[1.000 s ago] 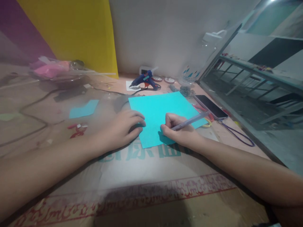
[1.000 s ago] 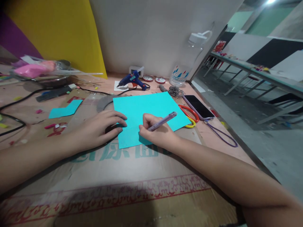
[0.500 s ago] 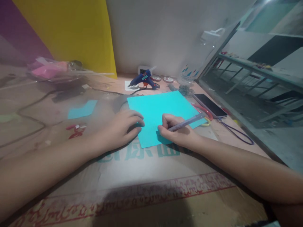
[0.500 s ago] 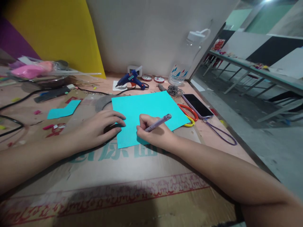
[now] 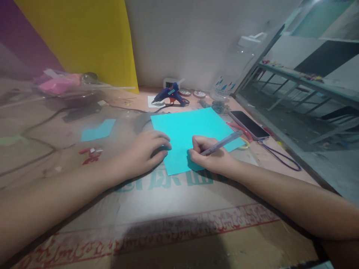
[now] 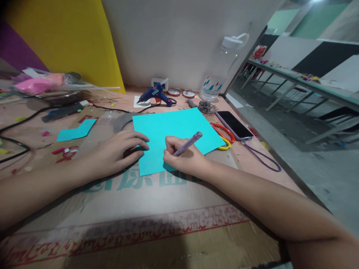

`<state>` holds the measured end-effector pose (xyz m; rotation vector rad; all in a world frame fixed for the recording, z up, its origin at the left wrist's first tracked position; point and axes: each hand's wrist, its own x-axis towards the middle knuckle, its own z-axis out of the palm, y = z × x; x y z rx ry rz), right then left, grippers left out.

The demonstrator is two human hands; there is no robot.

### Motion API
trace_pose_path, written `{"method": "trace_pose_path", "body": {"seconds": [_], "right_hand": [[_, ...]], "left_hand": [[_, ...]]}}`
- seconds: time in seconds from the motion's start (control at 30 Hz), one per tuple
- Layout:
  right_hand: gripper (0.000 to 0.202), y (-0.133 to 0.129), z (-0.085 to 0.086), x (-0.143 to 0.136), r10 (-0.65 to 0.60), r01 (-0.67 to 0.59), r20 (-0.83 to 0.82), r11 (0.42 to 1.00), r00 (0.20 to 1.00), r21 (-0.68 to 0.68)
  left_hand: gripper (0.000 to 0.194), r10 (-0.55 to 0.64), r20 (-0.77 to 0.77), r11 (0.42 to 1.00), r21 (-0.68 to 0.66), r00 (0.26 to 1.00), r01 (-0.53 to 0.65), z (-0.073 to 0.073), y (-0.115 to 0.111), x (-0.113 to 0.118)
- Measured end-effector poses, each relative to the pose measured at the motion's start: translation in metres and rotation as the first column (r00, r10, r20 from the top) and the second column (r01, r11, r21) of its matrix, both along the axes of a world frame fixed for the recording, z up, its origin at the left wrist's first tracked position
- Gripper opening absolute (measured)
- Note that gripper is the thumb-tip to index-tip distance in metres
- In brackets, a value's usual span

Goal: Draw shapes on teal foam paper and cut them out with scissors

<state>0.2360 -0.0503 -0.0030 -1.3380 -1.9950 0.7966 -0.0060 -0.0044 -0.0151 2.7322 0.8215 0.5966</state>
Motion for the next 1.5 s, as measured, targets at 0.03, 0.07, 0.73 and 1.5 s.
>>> {"method": "trace_pose_path", "body": {"seconds": [0.03,0.07,0.73,1.5], "right_hand": [[0.028,0.0,0.0,0.0,0.006,-0.006,-0.006,1.0,1.0,0.002],[0.028,0.0,-0.001,0.0,0.011,-0.011,-0.014,1.0,1.0,0.003],[0.029,0.001,0.0,-0.009,-0.027,0.026,-0.092,1.0,0.995,-0.012],[0.03,0.002,-0.003,-0.01,-0.022,0.021,-0.031,0.999,0.999,-0.034]], "left_hand": [[0.028,-0.001,-0.001,1.0,-0.004,1.0,0.001,0.0,0.0,0.0],[0.028,0.0,-0.001,1.0,-0.009,1.0,0.0,0.001,0.0,0.0],[0.026,-0.007,0.015,1.0,-0.026,1.0,0.008,-0.002,0.002,0.001],[0.025,-0.013,0.022,1.0,-0.013,1.0,0.013,-0.002,0.001,0.001]]}}
